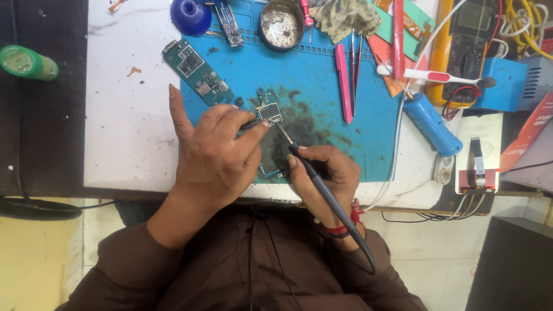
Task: The person uses a soldering iron to work on a small green circuit board placed on a blue mat. They repeatedly apply the soldering iron to various points on the board, occasionally using a blue desoldering pump and a cloth to clean the area. The person also uses tweezers to adjust components on the board.
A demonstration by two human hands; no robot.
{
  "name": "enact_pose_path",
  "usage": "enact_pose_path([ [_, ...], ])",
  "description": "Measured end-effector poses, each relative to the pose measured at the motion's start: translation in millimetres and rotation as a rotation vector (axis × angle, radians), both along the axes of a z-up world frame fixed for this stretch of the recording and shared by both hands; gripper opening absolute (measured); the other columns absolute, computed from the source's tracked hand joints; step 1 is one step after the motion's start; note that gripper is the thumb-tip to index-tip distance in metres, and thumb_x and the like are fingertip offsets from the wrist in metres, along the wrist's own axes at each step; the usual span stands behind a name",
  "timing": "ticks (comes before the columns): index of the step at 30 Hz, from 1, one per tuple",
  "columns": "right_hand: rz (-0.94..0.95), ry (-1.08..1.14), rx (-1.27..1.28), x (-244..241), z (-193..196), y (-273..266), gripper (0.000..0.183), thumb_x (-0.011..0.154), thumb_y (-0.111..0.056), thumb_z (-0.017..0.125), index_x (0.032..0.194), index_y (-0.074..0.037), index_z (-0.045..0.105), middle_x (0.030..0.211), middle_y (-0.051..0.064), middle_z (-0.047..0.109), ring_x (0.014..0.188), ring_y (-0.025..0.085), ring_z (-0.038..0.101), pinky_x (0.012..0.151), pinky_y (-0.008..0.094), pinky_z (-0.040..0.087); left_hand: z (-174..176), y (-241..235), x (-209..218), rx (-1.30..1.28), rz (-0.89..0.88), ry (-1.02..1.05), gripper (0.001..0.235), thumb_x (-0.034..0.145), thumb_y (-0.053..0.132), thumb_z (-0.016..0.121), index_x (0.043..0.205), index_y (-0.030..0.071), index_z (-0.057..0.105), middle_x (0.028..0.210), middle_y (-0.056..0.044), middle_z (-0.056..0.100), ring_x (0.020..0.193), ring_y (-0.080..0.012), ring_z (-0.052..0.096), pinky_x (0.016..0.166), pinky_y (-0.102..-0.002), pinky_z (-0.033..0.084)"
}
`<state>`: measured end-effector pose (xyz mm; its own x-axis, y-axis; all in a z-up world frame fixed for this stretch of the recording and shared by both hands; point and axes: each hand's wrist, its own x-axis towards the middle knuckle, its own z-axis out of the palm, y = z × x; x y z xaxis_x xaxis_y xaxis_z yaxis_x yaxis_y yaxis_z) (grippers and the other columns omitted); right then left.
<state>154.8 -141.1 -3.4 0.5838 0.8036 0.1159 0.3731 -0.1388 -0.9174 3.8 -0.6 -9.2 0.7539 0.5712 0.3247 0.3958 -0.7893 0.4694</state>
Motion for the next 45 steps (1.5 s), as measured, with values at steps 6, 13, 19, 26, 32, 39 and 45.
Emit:
enact_pose_path([
  [6, 0.027, -0.060, -0.014, 0.3, 5.1, 2.1, 0.016, 0.089, 0.002, 0.080, 0.101, 0.001, 0.069, 0.083, 0.006, 0.073, 0.070, 0.006, 0.066, 0.061, 0.021, 0.051, -0.9, 0.0, -1.6, 0.001, -0.017, 0.022, 0.028, 0.091, 0.022, 0.077, 0.118, 0.017, 0.080, 0.116, -0.002, 0.067, 0.119, -0.0245, 0.060, 0.123, -0.071, -0.001],
  [13, 0.034, -0.090, 0.006, -0.4, 7.4, 5.5, 0.015, 0.089, 0.002, 0.079, 0.100, 0.001, 0.068, 0.084, 0.006, 0.072, 0.071, 0.007, 0.066, 0.061, 0.022, 0.051, -1.7, -1.0, -1.4, 0.032, -0.012, 0.039, 0.027, 0.092, 0.023, 0.078, 0.119, 0.017, 0.080, 0.115, -0.002, 0.066, 0.117, -0.0234, 0.060, 0.125, -0.068, -0.002],
  [19, 0.047, -0.123, 0.013, 0.1, 7.2, 5.4, 0.017, 0.089, 0.001, 0.080, 0.100, 0.001, 0.068, 0.085, 0.007, 0.072, 0.070, 0.007, 0.066, 0.060, 0.022, 0.050, -3.6, -0.7, -1.4, 0.032, -0.014, 0.040, 0.027, 0.093, 0.023, 0.078, 0.118, 0.017, 0.080, 0.115, -0.002, 0.067, 0.117, -0.0229, 0.061, 0.125, -0.068, -0.002],
  [26, 0.063, -0.125, 0.008, 0.6, 7.0, 4.6, 0.017, 0.089, 0.002, 0.080, 0.101, 0.001, 0.068, 0.087, 0.007, 0.072, 0.071, 0.007, 0.067, 0.060, 0.022, 0.050, -5.3, -1.1, -1.3, 0.035, -0.011, 0.030, 0.026, 0.093, 0.022, 0.077, 0.118, 0.016, 0.080, 0.114, -0.002, 0.067, 0.116, -0.0226, 0.061, 0.125, -0.068, -0.002],
  [32, 0.086, -0.207, 0.040, 1.7, 7.7, 5.9, 0.018, 0.087, 0.001, 0.081, 0.100, 0.001, 0.068, 0.089, 0.009, 0.072, 0.074, 0.010, 0.067, 0.064, 0.024, 0.050, -4.7, -1.5, -0.8, 0.029, -0.004, 0.024, 0.026, 0.093, 0.022, 0.076, 0.118, 0.017, 0.080, 0.114, -0.001, 0.067, 0.116, -0.0226, 0.061, 0.125, -0.069, -0.001],
  [39, 0.074, -0.174, 0.015, 1.4, 9.4, 5.2, 0.019, 0.087, 0.001, 0.081, 0.100, 0.001, 0.068, 0.089, 0.010, 0.073, 0.074, 0.011, 0.068, 0.064, 0.024, 0.051, -4.5, -1.7, -0.4, 0.028, 0.000, 0.027, 0.026, 0.093, 0.023, 0.076, 0.117, 0.017, 0.081, 0.113, -0.001, 0.067, 0.116, -0.0228, 0.060, 0.125, -0.070, -0.001],
  [45, 0.048, -0.180, 0.028, -0.1, 7.7, 6.8, 0.019, 0.086, 0.002, 0.082, 0.100, 0.001, 0.068, 0.087, 0.009, 0.072, 0.072, 0.012, 0.068, 0.063, 0.024, 0.052, -4.5, -1.3, -0.6, 0.026, -0.001, 0.023, 0.025, 0.093, 0.022, 0.076, 0.117, 0.017, 0.081, 0.113, -0.001, 0.067, 0.116, -0.0226, 0.061, 0.125, -0.070, -0.001],
])
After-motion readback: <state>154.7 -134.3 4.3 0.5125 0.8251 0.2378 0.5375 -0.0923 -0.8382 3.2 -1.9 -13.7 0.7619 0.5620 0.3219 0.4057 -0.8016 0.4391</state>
